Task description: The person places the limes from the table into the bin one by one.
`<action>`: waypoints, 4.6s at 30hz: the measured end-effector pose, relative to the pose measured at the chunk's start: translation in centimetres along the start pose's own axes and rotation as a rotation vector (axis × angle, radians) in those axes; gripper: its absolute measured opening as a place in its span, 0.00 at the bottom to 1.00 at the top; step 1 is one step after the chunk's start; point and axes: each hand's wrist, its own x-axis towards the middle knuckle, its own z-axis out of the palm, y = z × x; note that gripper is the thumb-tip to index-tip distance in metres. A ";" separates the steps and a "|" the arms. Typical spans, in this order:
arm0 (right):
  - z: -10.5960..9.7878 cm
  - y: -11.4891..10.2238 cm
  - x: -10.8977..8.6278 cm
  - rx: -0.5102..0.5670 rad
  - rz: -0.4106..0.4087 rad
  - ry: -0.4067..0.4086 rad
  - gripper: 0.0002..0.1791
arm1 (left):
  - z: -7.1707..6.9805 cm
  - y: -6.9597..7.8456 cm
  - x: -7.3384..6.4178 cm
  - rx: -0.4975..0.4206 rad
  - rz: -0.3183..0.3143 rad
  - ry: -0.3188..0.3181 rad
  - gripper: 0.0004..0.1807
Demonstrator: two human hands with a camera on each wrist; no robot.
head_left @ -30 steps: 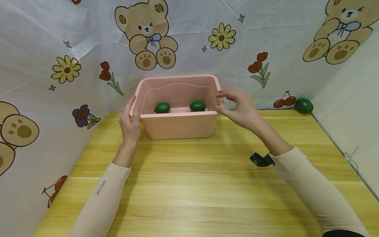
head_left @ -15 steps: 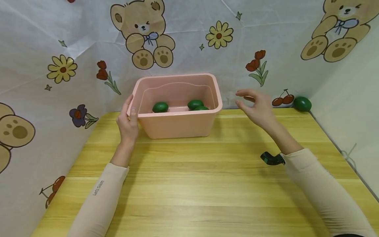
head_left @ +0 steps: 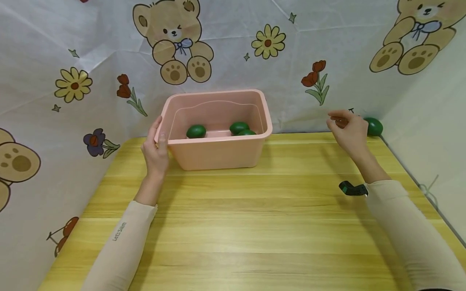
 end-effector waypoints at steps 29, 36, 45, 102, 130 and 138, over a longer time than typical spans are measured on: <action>-6.0 10.9 0.8 -0.135 0.498 0.045 0.40 | 0.2 0.1 0.0 -0.021 -0.004 0.020 0.32; -6.2 12.6 0.6 -0.118 0.486 -0.008 0.45 | 0.2 0.1 -0.3 -0.021 -0.025 0.021 0.31; -5.7 14.1 0.3 -0.061 0.503 -0.031 0.48 | -0.2 0.0 -0.7 -0.020 -0.024 0.011 0.30; -0.3 -0.8 -1.7 0.024 0.027 -0.173 0.32 | 0.2 0.0 -0.2 -0.042 -0.001 0.014 0.32; 3.0 -15.6 -2.4 0.284 -0.245 -0.238 0.30 | 0.2 -0.1 -0.1 -0.022 -0.010 -0.005 0.31; 5.1 -17.0 -2.5 0.260 -0.305 -0.339 0.30 | 0.2 -0.1 0.0 -0.023 -0.001 0.007 0.32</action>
